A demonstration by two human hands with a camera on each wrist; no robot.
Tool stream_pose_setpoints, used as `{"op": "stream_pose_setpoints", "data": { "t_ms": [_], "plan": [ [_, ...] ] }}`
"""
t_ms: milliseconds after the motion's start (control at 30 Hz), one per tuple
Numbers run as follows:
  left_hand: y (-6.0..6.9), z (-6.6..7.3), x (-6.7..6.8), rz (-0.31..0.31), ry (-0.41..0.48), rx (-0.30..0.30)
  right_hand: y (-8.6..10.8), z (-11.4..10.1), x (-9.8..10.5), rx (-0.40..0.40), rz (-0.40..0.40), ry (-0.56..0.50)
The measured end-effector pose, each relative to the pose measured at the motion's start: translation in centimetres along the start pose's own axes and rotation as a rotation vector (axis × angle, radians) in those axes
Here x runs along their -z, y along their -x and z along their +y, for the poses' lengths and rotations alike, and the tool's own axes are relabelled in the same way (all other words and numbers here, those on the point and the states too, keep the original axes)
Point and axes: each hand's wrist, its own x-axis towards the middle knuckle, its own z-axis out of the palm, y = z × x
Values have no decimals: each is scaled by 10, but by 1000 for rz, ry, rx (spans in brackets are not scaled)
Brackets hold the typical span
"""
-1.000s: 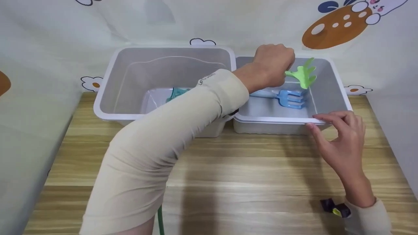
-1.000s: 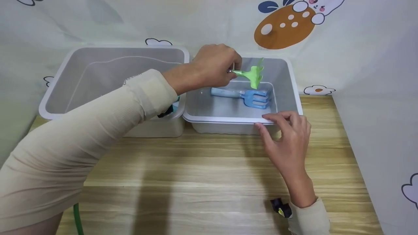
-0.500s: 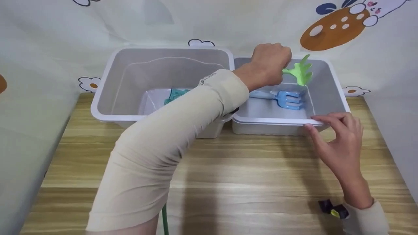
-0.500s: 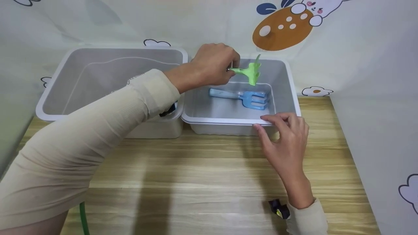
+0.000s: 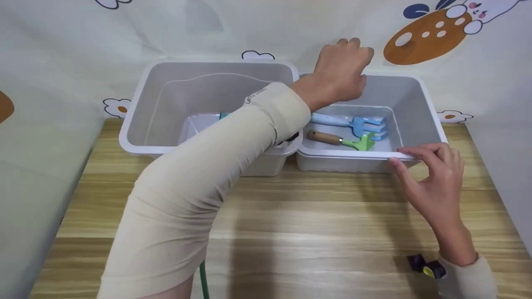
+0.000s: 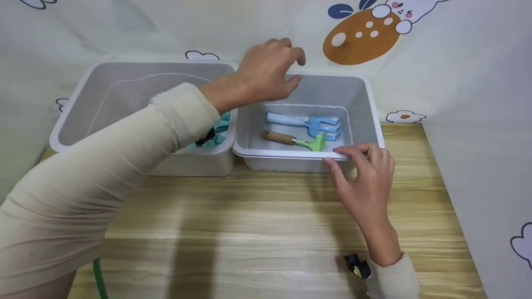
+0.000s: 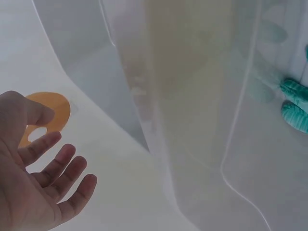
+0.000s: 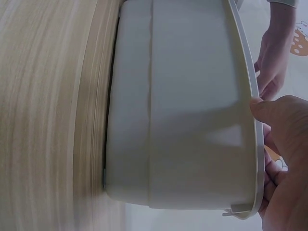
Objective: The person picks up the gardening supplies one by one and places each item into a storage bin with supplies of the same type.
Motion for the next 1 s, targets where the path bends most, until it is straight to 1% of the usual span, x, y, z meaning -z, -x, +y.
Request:
{"op": "stream_pose_setpoints", "data": {
  "t_ms": [100,233,367,467,600,733,867,1000],
  "plan": [
    [7,-7,3,10,12,13,0,2,-1,1,-1,1],
    [20,-18,10,21,23,24,-1,4,-2,0,-2,3],
    [36,-27,18,54,36,27,-2,6,-1,-5,-7,6],
    [51,-34,23,89,55,14,-3,7,-1,-7,-11,8],
    [77,-44,25,131,92,-24,-2,9,-1,-5,-8,7],
    [108,-53,22,157,151,-54,-1,9,-3,11,7,-5],
    [137,-62,18,193,223,-61,0,8,-4,18,16,-11],
    [160,-69,16,245,269,-62,-1,7,-5,16,18,-10]
  ]
}}
